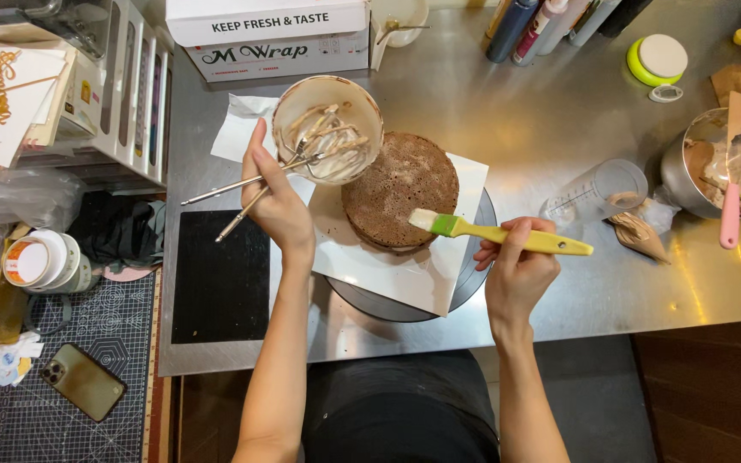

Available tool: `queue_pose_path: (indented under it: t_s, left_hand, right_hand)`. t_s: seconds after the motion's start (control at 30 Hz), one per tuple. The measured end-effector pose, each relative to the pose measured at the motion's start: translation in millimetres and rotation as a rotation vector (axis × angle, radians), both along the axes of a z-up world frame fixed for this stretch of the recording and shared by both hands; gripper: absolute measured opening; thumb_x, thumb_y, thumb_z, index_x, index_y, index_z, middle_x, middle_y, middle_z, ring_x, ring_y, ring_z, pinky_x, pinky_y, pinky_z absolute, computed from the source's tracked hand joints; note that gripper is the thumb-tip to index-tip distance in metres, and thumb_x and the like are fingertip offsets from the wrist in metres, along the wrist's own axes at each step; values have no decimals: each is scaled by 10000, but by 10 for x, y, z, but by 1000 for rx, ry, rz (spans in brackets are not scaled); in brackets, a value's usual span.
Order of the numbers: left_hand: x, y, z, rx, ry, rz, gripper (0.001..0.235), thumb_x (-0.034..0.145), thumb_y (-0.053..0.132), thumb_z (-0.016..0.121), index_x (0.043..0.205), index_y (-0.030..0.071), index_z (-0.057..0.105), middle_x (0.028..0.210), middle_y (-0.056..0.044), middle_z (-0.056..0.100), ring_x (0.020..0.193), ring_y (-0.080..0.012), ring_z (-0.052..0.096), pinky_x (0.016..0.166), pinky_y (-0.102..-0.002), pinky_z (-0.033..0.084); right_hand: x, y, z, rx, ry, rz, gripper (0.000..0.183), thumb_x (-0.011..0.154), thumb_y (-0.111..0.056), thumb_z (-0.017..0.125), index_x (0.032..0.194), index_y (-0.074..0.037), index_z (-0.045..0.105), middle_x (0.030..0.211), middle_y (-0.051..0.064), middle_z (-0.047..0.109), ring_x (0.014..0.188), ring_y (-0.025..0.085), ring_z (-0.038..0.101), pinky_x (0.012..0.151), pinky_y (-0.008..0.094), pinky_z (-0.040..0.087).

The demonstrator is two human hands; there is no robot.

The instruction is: The person pipes chocolate frosting onto a cake layer, spreads it evenly with a spatula, places a second cake layer on top, and brushes a liquid over the top surface. The process is performed on a rotating turntable in a kitchen workspace.

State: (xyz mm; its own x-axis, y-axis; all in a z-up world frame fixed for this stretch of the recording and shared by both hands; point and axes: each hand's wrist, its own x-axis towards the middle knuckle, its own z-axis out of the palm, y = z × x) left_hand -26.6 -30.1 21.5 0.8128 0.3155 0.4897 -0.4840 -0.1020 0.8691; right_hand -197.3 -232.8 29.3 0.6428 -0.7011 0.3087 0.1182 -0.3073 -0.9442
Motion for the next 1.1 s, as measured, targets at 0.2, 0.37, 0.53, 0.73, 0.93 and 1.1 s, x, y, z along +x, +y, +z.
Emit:
queue_pose_path:
  t_s: [0.2, 0.37, 0.53, 0.73, 0.93, 1.1]
  left_hand:
    - [12, 115, -81, 3, 34, 32, 434, 1176, 217, 366, 1402, -81, 586, 1407, -194, 658, 1310, -257, 630, 1152, -366, 466]
    - [-6, 154, -89, 23, 27, 24, 444, 1175, 228, 359, 1403, -82, 581, 1400, -194, 659, 1295, -253, 640, 1134, -363, 485]
    - [11, 164, -87, 9, 31, 16, 448, 1172, 232, 358, 1397, -83, 583, 1397, -197, 660, 1288, -253, 643, 1119, -363, 496]
    - [33, 181, -97, 2, 15, 20, 443, 1175, 227, 362, 1399, -84, 583, 1400, -199, 657, 1300, -256, 636, 1135, -370, 484]
    - [36, 151, -76, 3, 26, 29, 436, 1172, 227, 374, 1394, -77, 595, 1400, -195, 661, 1299, -256, 632, 1140, -368, 470]
    - [36, 132, -50, 24, 29, 50, 433, 1166, 237, 383, 1384, -59, 612, 1386, -178, 675, 1290, -244, 644, 1131, -357, 478]
  right_hand:
    - [-116, 213, -50, 51, -13, 66, 277, 1144, -226, 461, 1021, 16, 515, 732, 116, 632, 583, 165, 658, 499, 282, 544]
    - [-126, 242, -49, 137, -127, 91, 252, 1141, -223, 444, 1037, -1, 504, 738, 104, 635, 588, 163, 669, 486, 273, 536]
    - [-42, 81, -6, 8, -45, 75, 269, 1149, -215, 444, 1020, 9, 519, 712, 111, 636, 564, 154, 651, 490, 278, 532]
    - [127, -96, 50, -117, 97, -45, 289, 1157, -201, 443, 997, 20, 538, 703, 113, 642, 544, 146, 644, 456, 262, 516]
    - [369, -169, 156, -87, -31, -17, 276, 1163, -192, 444, 1002, 14, 535, 696, 90, 629, 555, 136, 643, 463, 258, 516]
    - [581, -247, 237, -109, -21, -19, 269, 1159, -189, 449, 1003, 13, 532, 710, 92, 639, 547, 132, 649, 455, 252, 521]
